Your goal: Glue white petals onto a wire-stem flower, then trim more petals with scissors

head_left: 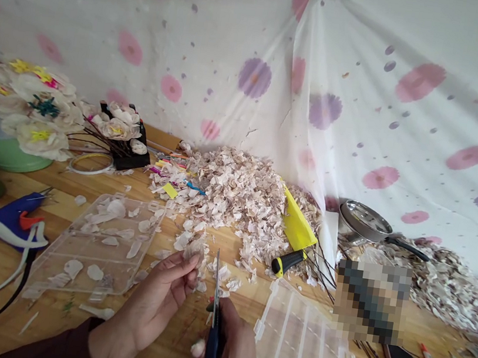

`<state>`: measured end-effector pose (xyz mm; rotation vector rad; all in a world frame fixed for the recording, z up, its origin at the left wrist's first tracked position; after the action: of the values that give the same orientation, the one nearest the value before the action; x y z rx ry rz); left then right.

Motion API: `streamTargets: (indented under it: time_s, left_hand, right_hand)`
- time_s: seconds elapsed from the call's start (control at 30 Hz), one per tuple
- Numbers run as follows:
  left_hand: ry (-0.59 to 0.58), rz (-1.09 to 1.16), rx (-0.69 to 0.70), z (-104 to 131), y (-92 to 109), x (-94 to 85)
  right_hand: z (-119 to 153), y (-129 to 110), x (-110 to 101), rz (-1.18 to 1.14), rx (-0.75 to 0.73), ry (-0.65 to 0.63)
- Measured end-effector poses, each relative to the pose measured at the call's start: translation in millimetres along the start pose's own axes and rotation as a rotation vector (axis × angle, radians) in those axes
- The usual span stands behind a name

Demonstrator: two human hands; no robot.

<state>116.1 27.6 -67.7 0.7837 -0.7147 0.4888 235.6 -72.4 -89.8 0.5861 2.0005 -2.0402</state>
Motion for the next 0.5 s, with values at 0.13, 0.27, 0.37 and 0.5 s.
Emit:
streamTargets:
  time_s: [0.13, 0.27, 0.37, 0.5]
  left_hand:
    - [0.018, 0.011, -0.013, 0.5, -2.3, 0.1]
    - [0.099, 0.010, -0.050, 1.6, -3.5, 2.1]
    - [0.152, 0.006, -0.070, 2.4, -3.5, 3.6]
    - [0.177, 0.004, -0.050, 4.4, -2.7, 4.7]
  right_hand:
    - [0.4, 3.1, -1.0, 0.005, 0.029, -0.019]
    - [-0.9, 5.4, -2.5, -0.005, 0.021, -0.024]
    - [-2.3, 7.2, -2.0, -0.014, 0.007, -0.009]
    - [-3.0, 8.9, -0.2, -0.020, 0.004, -0.002]
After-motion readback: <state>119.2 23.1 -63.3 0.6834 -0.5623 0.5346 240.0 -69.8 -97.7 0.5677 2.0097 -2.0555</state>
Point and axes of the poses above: each hand's wrist, its own z-axis away from the middle knuckle, its own x-axis out of the palm, y = z × x, the point moved 1 cm from there along -z, towards the middle knuckle, and after that the axes turned 1 degree about z, right-handed, at the moved point
